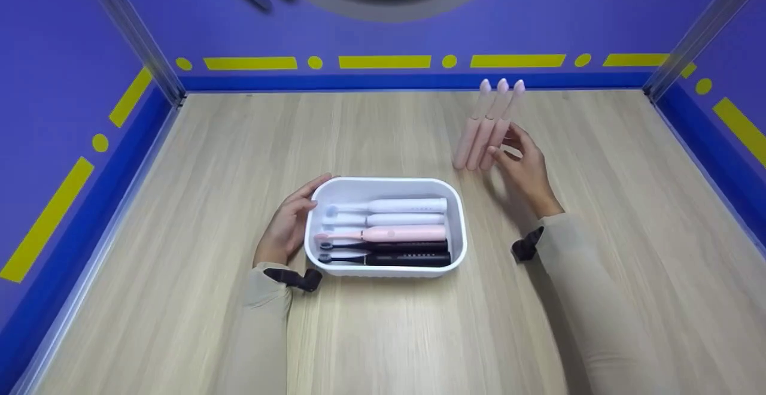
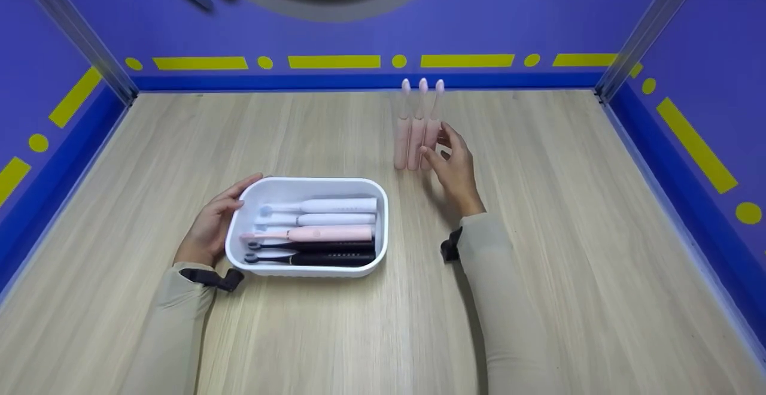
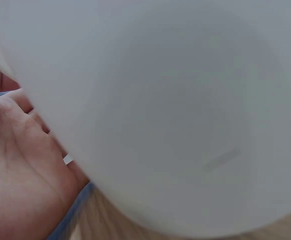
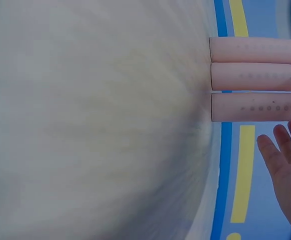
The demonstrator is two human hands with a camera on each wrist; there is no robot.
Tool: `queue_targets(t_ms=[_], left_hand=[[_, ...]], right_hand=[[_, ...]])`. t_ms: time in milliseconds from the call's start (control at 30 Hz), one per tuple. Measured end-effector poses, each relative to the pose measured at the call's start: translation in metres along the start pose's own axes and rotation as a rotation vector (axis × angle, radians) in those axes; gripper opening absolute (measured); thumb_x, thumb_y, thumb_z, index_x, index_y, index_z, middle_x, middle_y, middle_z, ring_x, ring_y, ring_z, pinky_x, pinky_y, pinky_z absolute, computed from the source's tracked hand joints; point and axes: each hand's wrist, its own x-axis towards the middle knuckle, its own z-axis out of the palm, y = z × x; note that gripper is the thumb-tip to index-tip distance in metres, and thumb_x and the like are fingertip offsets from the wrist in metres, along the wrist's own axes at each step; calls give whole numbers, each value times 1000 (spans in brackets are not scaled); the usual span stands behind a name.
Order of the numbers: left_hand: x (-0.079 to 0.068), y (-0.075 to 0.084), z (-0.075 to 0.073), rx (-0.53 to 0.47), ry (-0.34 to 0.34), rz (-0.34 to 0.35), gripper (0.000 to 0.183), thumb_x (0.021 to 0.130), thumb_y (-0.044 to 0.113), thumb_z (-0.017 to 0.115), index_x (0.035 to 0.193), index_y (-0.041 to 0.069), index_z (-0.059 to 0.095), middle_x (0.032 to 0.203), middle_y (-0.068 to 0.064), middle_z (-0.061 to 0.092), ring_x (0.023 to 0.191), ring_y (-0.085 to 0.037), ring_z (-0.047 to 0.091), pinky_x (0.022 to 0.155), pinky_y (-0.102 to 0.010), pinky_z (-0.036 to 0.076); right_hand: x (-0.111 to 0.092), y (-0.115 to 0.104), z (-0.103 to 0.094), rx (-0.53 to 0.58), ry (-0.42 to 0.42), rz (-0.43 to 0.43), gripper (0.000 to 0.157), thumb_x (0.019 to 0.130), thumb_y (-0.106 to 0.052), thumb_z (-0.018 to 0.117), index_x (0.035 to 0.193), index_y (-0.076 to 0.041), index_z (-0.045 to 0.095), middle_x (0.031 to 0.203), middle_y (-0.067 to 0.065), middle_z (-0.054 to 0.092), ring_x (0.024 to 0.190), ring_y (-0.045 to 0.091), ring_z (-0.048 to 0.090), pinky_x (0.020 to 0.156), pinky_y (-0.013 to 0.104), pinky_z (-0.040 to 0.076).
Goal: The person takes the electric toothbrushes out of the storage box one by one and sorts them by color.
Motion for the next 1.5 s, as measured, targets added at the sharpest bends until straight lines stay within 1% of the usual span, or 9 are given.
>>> queue_targets(t_ms=[233, 500, 767, 833, 1067, 1200, 1267, 1400, 1500], left_hand=[[1, -1, 0, -21, 15, -5, 59, 89, -6, 31, 147, -2, 32, 139, -2, 54, 127, -17, 47, 105, -29, 40], [1, 0, 1, 1, 32, -1, 59, 88, -6, 31, 147, -2, 32, 144, -5, 48, 129, -17, 45, 108, -30, 36], [1, 0, 2, -4, 38, -7, 59, 89, -6, 31, 148, -2, 31, 150, -9, 39, 128, -17, 45, 109, -31, 35], [1, 1, 3, -5, 35, -9, 59, 89, -6, 30, 148, -2, 31, 151, -10, 38, 128, -17, 45, 109, -30, 35], [0, 2, 2, 0, 12, -18, 60, 89, -5, 29, 149, -1, 29, 152, -8, 35, 128, -17, 43, 106, -30, 36], [0, 2, 2, 1, 13, -15, 59, 90, -6, 30, 149, -2, 29, 152, -9, 36, 129, -17, 43, 107, -30, 36], [0, 1, 2, 1, 16, -13, 59, 90, -6, 30, 149, -2, 29, 152, -9, 36, 128, -17, 44, 108, -30, 36], [0, 1, 2, 1, 20, -14, 59, 90, -5, 30, 148, -2, 30, 152, -9, 36, 128, -17, 45, 107, -30, 36], [-1, 1, 2, 5, 15, -17, 59, 90, -5, 29, 149, -1, 29, 153, -9, 34, 128, -16, 44, 107, -29, 36]], right_hand=[[-3, -5, -3, 15, 37, -17, 64, 90, -5, 63, 144, 9, 32, 136, 27, 48, 125, 38, 48, 105, 52, 40], [-7, -14, -3, 50, 88, -73, 63, 88, -3, 65, 142, 9, 35, 136, 26, 48, 125, 39, 49, 105, 53, 40], [-12, -21, -1, 34, 127, -126, 59, 89, -3, 64, 141, 9, 37, 134, 25, 49, 123, 39, 50, 103, 52, 42], [-13, -23, -1, 37, 136, -126, 59, 89, -3, 64, 141, 8, 38, 134, 25, 49, 123, 39, 51, 103, 50, 43], [-14, -26, 1, 85, 201, -152, 54, 87, 0, 65, 137, 7, 44, 130, 25, 50, 117, 37, 53, 97, 27, 49], [-16, -28, 4, 117, 224, -209, 51, 86, 2, 65, 133, 10, 47, 125, 26, 53, 114, 40, 54, 96, 33, 50], [-16, -26, 6, 133, 226, -235, 50, 86, 4, 65, 132, 12, 47, 124, 25, 54, 113, 39, 56, 95, 32, 51], [-15, -20, 11, 164, 212, -283, 50, 84, 6, 66, 131, 9, 49, 120, 19, 57, 109, 25, 59, 92, 25, 52], [-16, -20, 16, 188, 189, -319, 50, 83, 5, 67, 131, 8, 51, 117, 17, 59, 107, 19, 60, 90, 24, 52]])
